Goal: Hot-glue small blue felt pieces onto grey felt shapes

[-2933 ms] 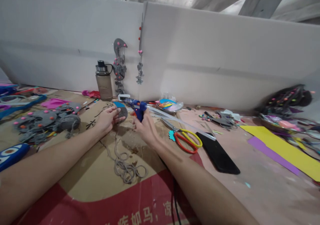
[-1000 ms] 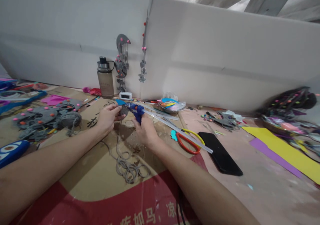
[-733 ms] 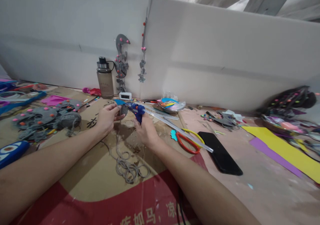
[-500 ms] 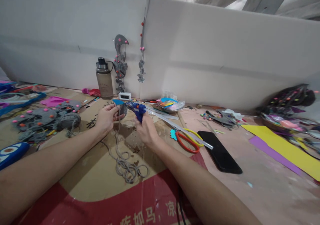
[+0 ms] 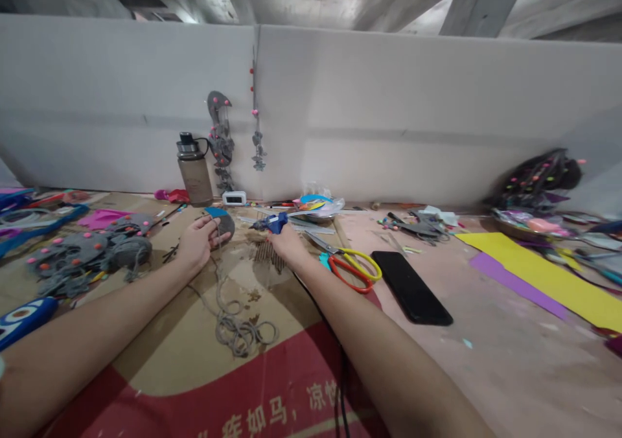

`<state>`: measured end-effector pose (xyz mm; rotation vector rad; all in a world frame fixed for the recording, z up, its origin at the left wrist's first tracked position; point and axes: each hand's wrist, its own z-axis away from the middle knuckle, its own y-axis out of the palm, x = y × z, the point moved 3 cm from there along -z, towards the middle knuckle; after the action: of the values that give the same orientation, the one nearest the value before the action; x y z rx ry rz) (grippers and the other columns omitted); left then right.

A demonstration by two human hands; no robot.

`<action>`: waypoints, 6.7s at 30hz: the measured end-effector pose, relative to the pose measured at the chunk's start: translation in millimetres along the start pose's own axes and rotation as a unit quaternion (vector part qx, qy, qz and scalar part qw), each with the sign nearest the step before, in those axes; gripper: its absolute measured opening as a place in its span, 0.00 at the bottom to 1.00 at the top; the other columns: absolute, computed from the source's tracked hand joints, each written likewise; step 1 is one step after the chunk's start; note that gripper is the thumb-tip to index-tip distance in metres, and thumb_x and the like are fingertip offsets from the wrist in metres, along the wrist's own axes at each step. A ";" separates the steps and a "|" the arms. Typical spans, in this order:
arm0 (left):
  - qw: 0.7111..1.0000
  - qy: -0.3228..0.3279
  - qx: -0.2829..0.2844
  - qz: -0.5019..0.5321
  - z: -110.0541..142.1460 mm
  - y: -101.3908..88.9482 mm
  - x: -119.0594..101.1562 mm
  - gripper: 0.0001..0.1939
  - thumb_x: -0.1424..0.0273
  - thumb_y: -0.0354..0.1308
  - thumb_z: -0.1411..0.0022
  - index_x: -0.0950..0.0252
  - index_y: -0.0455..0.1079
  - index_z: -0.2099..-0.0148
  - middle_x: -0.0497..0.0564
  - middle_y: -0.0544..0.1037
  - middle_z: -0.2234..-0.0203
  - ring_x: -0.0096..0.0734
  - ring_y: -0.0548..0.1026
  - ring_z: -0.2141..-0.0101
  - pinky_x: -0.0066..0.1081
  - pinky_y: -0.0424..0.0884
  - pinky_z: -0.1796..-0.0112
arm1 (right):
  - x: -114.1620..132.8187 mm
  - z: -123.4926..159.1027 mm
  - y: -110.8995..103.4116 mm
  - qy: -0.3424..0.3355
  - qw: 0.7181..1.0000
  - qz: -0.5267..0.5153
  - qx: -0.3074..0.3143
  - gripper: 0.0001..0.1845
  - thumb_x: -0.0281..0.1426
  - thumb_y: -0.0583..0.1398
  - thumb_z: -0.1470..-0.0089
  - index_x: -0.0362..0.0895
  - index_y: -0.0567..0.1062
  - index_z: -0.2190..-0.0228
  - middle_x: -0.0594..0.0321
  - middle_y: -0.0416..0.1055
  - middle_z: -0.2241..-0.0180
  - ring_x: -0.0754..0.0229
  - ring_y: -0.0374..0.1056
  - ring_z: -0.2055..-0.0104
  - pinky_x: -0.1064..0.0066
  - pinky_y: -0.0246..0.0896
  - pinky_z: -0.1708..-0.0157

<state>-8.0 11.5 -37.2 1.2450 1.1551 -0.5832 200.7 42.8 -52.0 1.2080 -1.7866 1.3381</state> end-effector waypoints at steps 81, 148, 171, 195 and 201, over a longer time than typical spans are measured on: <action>0.991 -0.093 0.085 -0.036 45.5 39.9 -3.5 0.09 0.73 0.64 0.53 0.69 0.70 0.67 0.51 0.75 0.72 0.27 0.74 0.72 0.33 0.77 0.71 | 41.6 26.8 6.4 0.047 0.971 -0.232 -0.011 0.10 0.37 0.60 0.56 0.43 0.74 0.74 0.68 0.66 0.77 0.68 0.53 0.78 0.73 0.49 0.76; 0.968 -0.173 0.172 -0.051 26.8 29.0 4.1 0.05 0.75 0.62 0.50 0.69 0.71 0.68 0.48 0.75 0.75 0.23 0.73 0.78 0.30 0.77 0.73 | 36.4 29.4 21.3 0.126 0.936 -0.327 0.043 0.09 0.35 0.60 0.61 0.42 0.68 0.79 0.72 0.57 0.83 0.72 0.46 0.83 0.76 0.38 0.83; 0.974 -0.161 0.160 -0.025 26.8 32.4 -0.2 0.04 0.74 0.59 0.44 0.70 0.71 0.65 0.51 0.76 0.72 0.22 0.74 0.77 0.26 0.76 0.76 | 44.7 30.9 17.1 0.094 0.910 -0.396 0.078 0.15 0.40 0.64 0.60 0.42 0.73 0.73 0.67 0.65 0.76 0.70 0.53 0.78 0.77 0.44 0.80; 0.958 -0.033 0.258 -0.118 55.4 55.0 -4.5 0.15 0.67 0.64 0.50 0.66 0.75 0.58 0.51 0.77 0.66 0.24 0.71 0.73 0.21 0.67 0.79 | 54.5 36.1 12.3 0.015 0.951 -0.309 -0.018 0.09 0.37 0.60 0.54 0.43 0.70 0.73 0.68 0.66 0.75 0.67 0.59 0.73 0.74 0.56 0.73; 0.979 -0.054 0.188 -0.055 50.6 50.1 -2.7 0.10 0.68 0.65 0.51 0.67 0.74 0.65 0.49 0.76 0.70 0.24 0.73 0.73 0.24 0.74 0.72 | 56.2 38.1 14.1 -0.013 0.959 -0.283 -0.003 0.07 0.34 0.57 0.51 0.44 0.70 0.72 0.67 0.67 0.72 0.66 0.62 0.70 0.72 0.58 0.69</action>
<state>52.0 -22.1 -18.4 1.4530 1.0568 -0.9752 167.0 -9.6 -21.6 1.5831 -1.3050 0.9796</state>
